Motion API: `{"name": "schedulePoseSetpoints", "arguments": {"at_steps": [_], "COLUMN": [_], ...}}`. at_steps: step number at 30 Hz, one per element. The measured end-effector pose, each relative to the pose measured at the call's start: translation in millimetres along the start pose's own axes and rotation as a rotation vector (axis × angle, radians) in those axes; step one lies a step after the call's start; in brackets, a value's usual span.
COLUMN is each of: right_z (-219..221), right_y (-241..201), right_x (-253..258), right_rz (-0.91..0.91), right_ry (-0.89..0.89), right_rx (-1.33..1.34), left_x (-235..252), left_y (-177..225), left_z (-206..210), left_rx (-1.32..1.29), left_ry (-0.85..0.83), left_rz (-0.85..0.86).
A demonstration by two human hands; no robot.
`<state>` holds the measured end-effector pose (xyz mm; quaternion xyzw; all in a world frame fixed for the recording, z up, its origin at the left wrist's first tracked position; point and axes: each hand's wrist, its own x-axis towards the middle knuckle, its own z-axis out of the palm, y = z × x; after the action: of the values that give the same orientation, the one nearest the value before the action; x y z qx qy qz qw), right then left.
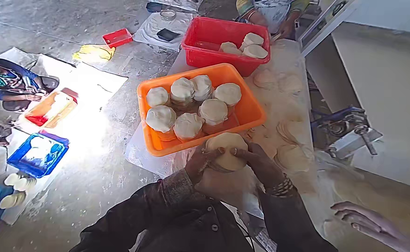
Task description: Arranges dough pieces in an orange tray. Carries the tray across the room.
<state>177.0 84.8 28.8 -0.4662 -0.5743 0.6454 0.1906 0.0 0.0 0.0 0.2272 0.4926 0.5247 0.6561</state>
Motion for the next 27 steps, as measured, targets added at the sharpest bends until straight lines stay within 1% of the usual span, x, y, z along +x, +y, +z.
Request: {"name": "schedulePoseSetpoints", "arguments": {"at_steps": [3, 6, 9, 12, 15, 18, 20, 21, 22, 24, 25, 27], "right_z": [31.6, 61.8, 79.3, 81.8, 82.4, 86.1, 86.9, 85.0, 81.3, 68.6, 58.8, 35.1], "right_y": [-31.5, -45.9, -33.2, -27.2, -25.8, -31.2, -40.9, -47.5, -53.1, -57.3, -54.6, -36.8], "right_x": [34.3, 75.4, 115.2, 125.0, 122.5, 118.9, 105.3, 92.4, 75.9, 40.8, 25.1, 4.9], "right_rz": [-0.065, -0.067, -0.081, -0.097, -0.093, -0.100, -0.150, -0.183, -0.223, -0.289, -0.287, -0.191], "right_ry": [-0.062, -0.036, 0.050, 0.091, 0.094, 0.097, 0.098, 0.096, 0.100, 0.131, 0.121, 0.039], "right_rx": [0.038, -0.012, -0.187, -0.237, -0.228, -0.186, -0.177, -0.180, -0.175, -0.127, -0.098, -0.062], "left_x": [5.5, 13.6, 14.8, 8.9, 2.9, 1.4, 0.6, -0.3, -2.9, -9.4, -12.1, -13.8], "left_y": [32.3, 46.2, 41.0, 34.3, 34.7, 40.9, 45.7, 46.2, 45.8, 44.2, 41.8, 29.8], "left_z": [-34.1, -63.6, -83.0, -87.9, -84.1, -76.8, -72.2, -69.5, -66.3, -56.9, -49.3, -31.3], "left_rx": [0.086, 0.071, 0.067, 0.069, 0.038, -0.060, -0.133, -0.152, -0.162, -0.144, -0.149, -0.134], "left_ry": [0.115, 0.233, 0.211, 0.139, 0.156, 0.253, 0.296, 0.289, 0.252, 0.092, 0.011, -0.058], "left_rz": [0.191, 0.274, 0.270, 0.304, 0.290, 0.266, 0.239, 0.245, 0.254, 0.245, 0.214, 0.122]}}
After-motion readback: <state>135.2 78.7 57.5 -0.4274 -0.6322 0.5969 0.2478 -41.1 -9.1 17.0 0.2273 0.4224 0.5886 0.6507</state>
